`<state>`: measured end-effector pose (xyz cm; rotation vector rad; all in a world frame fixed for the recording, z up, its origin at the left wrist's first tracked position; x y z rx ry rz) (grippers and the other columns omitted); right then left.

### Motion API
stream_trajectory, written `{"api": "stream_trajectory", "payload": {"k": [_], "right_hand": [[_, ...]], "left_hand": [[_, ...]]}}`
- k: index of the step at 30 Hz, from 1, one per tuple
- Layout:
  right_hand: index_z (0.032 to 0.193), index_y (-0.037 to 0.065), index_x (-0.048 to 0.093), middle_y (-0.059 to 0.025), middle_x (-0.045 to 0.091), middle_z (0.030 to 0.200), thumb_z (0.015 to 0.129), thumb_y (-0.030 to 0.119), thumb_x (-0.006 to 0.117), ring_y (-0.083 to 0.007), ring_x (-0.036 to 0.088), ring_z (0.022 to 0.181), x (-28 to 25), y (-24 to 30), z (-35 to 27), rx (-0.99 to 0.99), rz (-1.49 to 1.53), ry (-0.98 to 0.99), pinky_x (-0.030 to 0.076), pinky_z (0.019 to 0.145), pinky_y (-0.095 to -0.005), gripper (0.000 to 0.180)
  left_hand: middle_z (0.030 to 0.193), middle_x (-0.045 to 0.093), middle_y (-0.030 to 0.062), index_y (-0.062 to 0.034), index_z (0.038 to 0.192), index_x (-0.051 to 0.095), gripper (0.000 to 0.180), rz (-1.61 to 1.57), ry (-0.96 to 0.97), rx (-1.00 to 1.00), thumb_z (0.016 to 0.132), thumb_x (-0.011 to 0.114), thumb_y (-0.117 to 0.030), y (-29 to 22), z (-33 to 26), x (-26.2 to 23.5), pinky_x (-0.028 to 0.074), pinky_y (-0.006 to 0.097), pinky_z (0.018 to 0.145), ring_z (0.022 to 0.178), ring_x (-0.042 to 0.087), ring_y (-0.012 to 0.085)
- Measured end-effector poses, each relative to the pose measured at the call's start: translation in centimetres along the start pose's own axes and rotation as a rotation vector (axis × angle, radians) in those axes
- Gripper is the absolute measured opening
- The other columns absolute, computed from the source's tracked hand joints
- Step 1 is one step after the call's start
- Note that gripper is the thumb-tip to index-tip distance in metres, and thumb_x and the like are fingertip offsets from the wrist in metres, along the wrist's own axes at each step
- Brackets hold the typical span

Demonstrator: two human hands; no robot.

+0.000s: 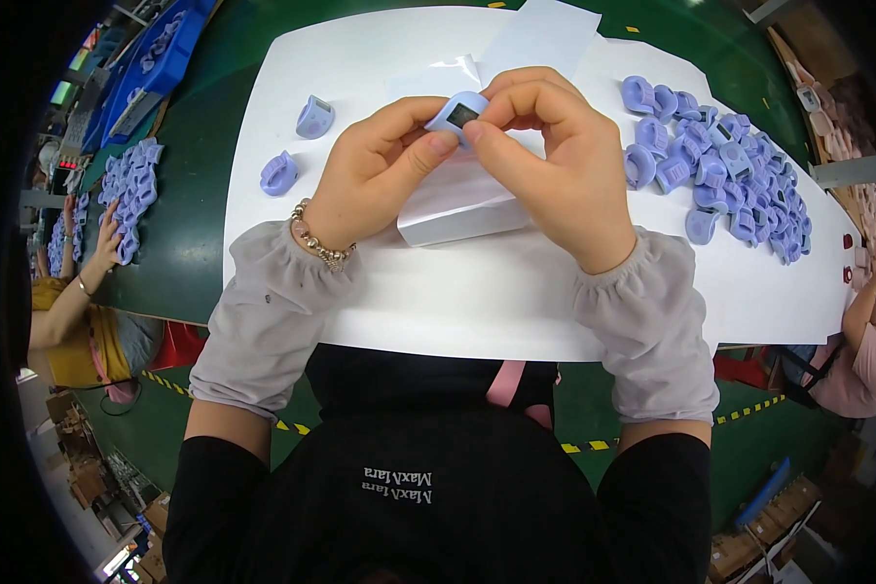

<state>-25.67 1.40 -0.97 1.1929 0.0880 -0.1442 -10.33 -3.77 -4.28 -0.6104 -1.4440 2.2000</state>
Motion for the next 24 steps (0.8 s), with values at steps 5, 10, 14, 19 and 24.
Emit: {"api": "stream_trajectory", "payload": {"k": [5,10,14,19,24], "right_hand": [[0.085,-0.002,0.057,-0.0053,0.053,0.104,0.082,0.000,0.063,-0.0110,0.049,0.090,0.0,0.1,0.0,0.010,-0.010,-0.001,0.039,0.080,-0.0229,0.007],[0.086,-0.002,0.057,-0.0053,0.053,0.103,0.082,-0.001,0.063,-0.0110,0.049,0.090,0.0,0.1,0.0,0.004,-0.017,0.004,0.039,0.080,-0.0228,0.007],[0.096,-0.001,0.054,-0.0050,0.053,0.101,0.083,-0.001,0.061,-0.0109,0.049,0.089,0.0,-0.4,-0.1,0.033,0.023,-0.028,0.039,0.081,-0.0231,0.015],[0.102,0.001,0.053,-0.0047,0.054,0.094,0.087,0.005,0.056,-0.0123,0.049,0.085,-0.2,-0.9,0.0,0.215,0.249,-0.052,0.040,0.081,-0.0247,0.015],[0.108,0.000,0.054,-0.0040,0.055,0.090,0.091,0.010,0.051,-0.0136,0.048,0.083,-0.3,-1.2,0.2,0.291,0.359,-0.050,0.041,0.081,-0.0265,0.020]], "left_hand": [[0.093,0.066,0.0081,0.0003,0.111,0.060,0.029,-0.012,0.005,0.000,0.090,0.061,-0.019,0.1,0.0,0.0,0.048,0.026,0.077,0.085,0.061,0.0133],[0.093,0.066,0.0083,0.0004,0.111,0.060,0.028,-0.034,0.014,0.006,0.090,0.061,-0.018,0.2,0.1,0.1,0.048,0.026,0.078,0.086,0.062,0.0134],[0.095,0.066,0.0085,0.0009,0.112,0.060,0.028,-0.018,0.028,-0.012,0.090,0.061,-0.016,0.0,0.1,0.1,0.048,0.026,0.079,0.087,0.062,0.0134],[0.100,0.066,0.0096,0.0028,0.115,0.059,0.030,-0.100,0.044,-0.010,0.090,0.060,-0.014,-0.1,0.0,0.0,0.048,0.027,0.084,0.092,0.061,0.0139],[0.102,0.066,0.0090,0.0033,0.115,0.059,0.029,-0.140,0.025,-0.050,0.091,0.059,-0.013,-0.2,0.0,-0.1,0.047,0.027,0.085,0.093,0.061,0.0132]]}}
Point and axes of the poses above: each hand's wrist, its own z-axis towards the middle knuckle, its own x-axis out of the palm, y = z × x, the point moved 4 cm from there along z, towards the middle knuckle
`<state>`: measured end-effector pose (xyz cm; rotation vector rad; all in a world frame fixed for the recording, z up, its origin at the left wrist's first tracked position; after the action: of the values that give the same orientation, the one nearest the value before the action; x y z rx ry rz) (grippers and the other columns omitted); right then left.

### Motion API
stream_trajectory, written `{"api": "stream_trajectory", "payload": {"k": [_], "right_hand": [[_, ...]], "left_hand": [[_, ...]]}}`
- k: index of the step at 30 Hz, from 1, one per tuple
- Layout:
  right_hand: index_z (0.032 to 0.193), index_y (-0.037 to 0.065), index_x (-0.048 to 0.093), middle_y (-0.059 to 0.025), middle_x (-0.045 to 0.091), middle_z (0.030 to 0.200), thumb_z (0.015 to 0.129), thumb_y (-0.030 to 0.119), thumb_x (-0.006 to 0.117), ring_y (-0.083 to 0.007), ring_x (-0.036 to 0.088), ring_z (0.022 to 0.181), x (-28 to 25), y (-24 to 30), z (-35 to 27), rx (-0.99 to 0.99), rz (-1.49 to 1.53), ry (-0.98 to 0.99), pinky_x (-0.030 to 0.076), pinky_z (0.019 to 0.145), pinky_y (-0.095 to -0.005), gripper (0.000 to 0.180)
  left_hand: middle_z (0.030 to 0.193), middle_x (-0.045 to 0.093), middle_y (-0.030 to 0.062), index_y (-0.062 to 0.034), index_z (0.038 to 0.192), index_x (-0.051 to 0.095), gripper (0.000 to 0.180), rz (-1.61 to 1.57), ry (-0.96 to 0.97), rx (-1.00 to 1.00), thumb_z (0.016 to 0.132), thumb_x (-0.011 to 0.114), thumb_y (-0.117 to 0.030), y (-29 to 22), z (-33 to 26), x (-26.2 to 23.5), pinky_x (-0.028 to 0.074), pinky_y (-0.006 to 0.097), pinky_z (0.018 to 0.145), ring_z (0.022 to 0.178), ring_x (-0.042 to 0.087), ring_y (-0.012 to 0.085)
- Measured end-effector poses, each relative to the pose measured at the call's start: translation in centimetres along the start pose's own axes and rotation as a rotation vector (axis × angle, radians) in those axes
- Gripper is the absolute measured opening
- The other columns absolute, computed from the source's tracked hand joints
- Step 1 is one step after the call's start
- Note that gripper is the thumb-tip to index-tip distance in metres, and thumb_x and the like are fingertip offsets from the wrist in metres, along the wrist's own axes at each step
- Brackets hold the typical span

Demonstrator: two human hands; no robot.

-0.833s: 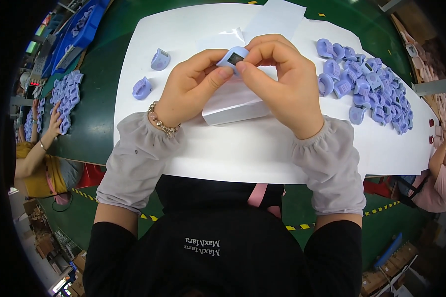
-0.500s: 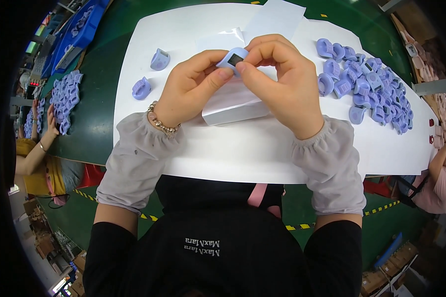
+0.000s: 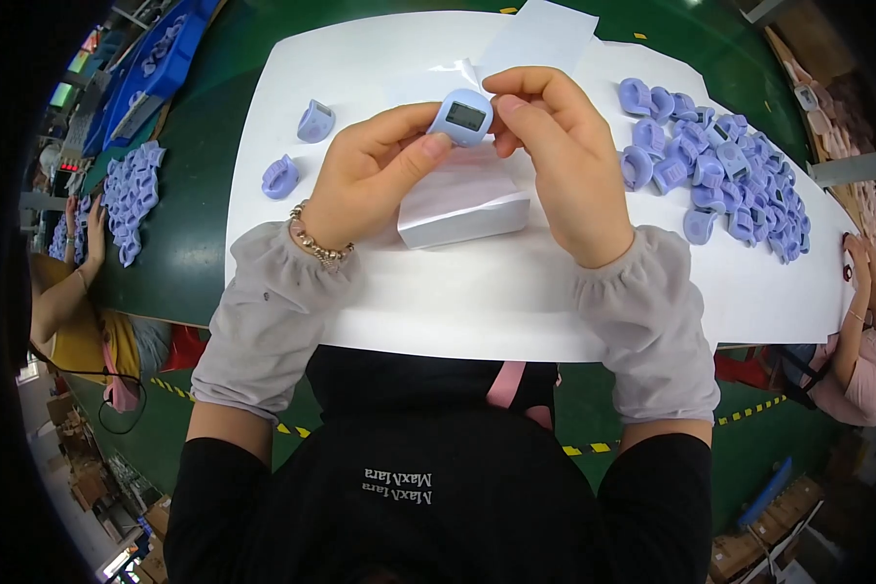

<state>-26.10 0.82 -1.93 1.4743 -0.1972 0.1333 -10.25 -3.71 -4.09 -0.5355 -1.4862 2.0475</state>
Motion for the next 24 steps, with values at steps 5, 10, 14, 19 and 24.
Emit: {"api": "stream_trajectory", "payload": {"k": [5,10,14,19,24], "right_hand": [[0.123,0.001,0.051,-0.0054,0.057,0.102,0.088,0.010,0.056,-0.0125,0.050,0.094,0.7,0.5,-0.2,-0.169,-0.317,0.061,0.039,0.088,-0.0259,0.037],[0.124,0.001,0.052,-0.0060,0.057,0.111,0.084,0.007,0.063,-0.0125,0.051,0.100,0.9,0.8,-0.5,-0.302,-0.556,0.136,0.039,0.091,-0.0265,0.043],[0.122,0.001,0.054,-0.0047,0.058,0.109,0.082,0.008,0.067,-0.0124,0.053,0.098,-0.7,1.2,-0.4,-0.293,-0.540,0.067,0.040,0.089,-0.0269,0.042],[0.124,0.001,0.053,-0.0052,0.060,0.101,0.084,0.007,0.067,-0.0093,0.056,0.086,-8.8,3.2,-2.7,-0.305,-0.513,-0.421,0.046,0.072,-0.0216,0.043],[0.123,0.000,0.052,-0.0086,0.057,0.110,0.086,0.007,0.063,-0.0119,0.057,0.086,-18.3,4.9,-8.9,-0.439,-0.908,-0.818,0.047,0.073,-0.0226,0.040]], "left_hand": [[0.103,0.065,0.0079,0.0029,0.116,0.058,0.029,0.019,0.011,-0.026,0.093,0.056,-0.013,0.0,-0.1,-0.5,0.047,0.026,0.084,0.095,0.060,0.0123],[0.108,0.062,0.0089,0.0017,0.123,0.053,0.033,-0.101,0.077,-0.040,0.095,0.053,-0.016,-0.3,0.1,0.4,0.044,0.025,0.087,0.099,0.058,0.0122],[0.110,0.061,0.0113,0.0019,0.125,0.046,0.035,-0.123,0.078,-0.022,0.096,0.050,-0.016,-0.3,0.3,0.4,0.043,0.028,0.091,0.102,0.057,0.0150],[0.111,0.060,0.0149,0.0016,0.126,0.041,0.035,-0.018,-0.068,0.007,0.097,0.046,-0.017,0.1,0.4,-1.8,0.044,0.031,0.091,0.101,0.057,0.0201],[0.109,0.059,0.0139,0.0018,0.126,0.042,0.035,0.048,-0.092,0.082,0.096,0.048,-0.015,-1.2,0.7,-1.2,0.044,0.030,0.091,0.099,0.056,0.0188]]}}
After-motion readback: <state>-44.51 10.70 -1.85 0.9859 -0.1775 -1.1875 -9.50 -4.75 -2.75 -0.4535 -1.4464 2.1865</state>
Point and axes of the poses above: each hand's wrist, its own z-axis towards the middle knuckle, its own x-axis out of the palm, y = z × x, the point moved 4 cm from there along z, towards the middle knuckle
